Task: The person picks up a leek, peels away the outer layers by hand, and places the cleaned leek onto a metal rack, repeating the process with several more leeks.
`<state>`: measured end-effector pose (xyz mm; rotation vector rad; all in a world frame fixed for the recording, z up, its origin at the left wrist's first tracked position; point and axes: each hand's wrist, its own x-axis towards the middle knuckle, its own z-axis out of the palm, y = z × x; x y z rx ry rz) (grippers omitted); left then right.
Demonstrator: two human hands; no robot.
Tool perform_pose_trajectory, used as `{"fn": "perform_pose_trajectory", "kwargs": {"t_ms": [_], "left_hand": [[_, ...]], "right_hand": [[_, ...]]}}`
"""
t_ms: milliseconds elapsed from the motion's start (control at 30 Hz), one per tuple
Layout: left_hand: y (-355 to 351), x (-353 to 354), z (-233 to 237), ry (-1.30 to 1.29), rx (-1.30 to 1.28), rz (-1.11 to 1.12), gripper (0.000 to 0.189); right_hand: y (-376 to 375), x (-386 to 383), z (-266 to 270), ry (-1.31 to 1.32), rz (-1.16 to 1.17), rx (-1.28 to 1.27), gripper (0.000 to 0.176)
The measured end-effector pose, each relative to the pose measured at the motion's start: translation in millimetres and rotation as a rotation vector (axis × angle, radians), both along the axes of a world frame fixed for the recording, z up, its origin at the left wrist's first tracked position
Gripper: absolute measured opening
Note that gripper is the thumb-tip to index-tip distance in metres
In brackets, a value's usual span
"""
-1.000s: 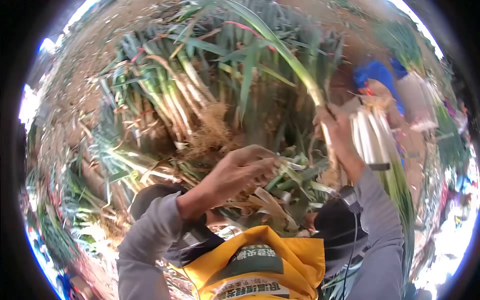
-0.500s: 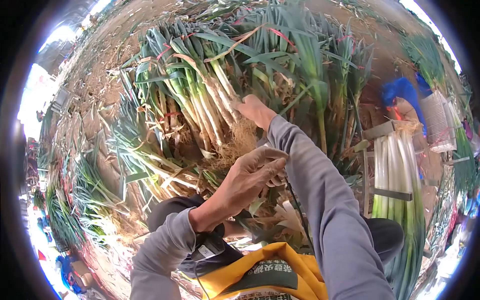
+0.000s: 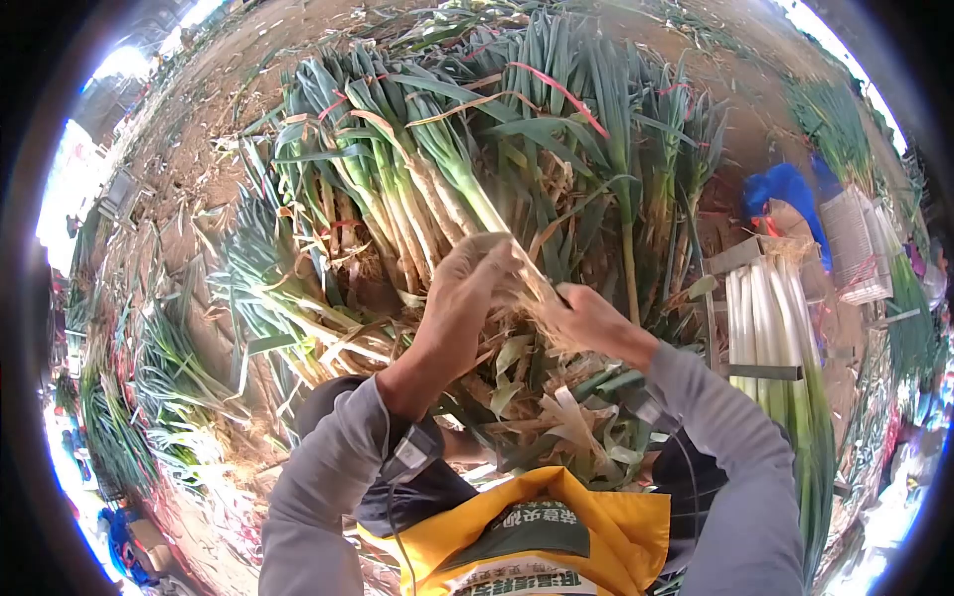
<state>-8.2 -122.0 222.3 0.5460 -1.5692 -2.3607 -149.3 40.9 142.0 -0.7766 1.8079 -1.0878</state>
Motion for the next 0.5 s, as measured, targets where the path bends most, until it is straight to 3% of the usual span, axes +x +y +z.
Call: {"fn": "perform_pose_trajectory", "kwargs": {"t_ms": [100,167,233,267,367,500], "left_hand": [[-4,-7,4,-0.137,0.052,0.284,0.042],[-12,-14,-20,-0.119,0.133,0.373,0.043],[-14,-21,-38,-0.127,0.152,0.391,0.042],[-14,-26,-54,-0.093,-0.031,0.283,0.042],[2,-30,-22,0.000,-0.172,0.109,0.042],[32,-35,32,0.107,0.532,0.068,0.039]], "right_hand": [[43,32,89,-0.004,-0.051,0.115,0.033],[74,36,139,0.052,-0.050,0.078,0.033],[103,49,186,0.146,-0.022,0.080,0.031],[123,58,202,0.119,-0.025,0.132,0.030],[173,92,229,0.190,0.024,0.237,0.026],[219,131,200,0.244,-0.029,0.263,0.027]]}}
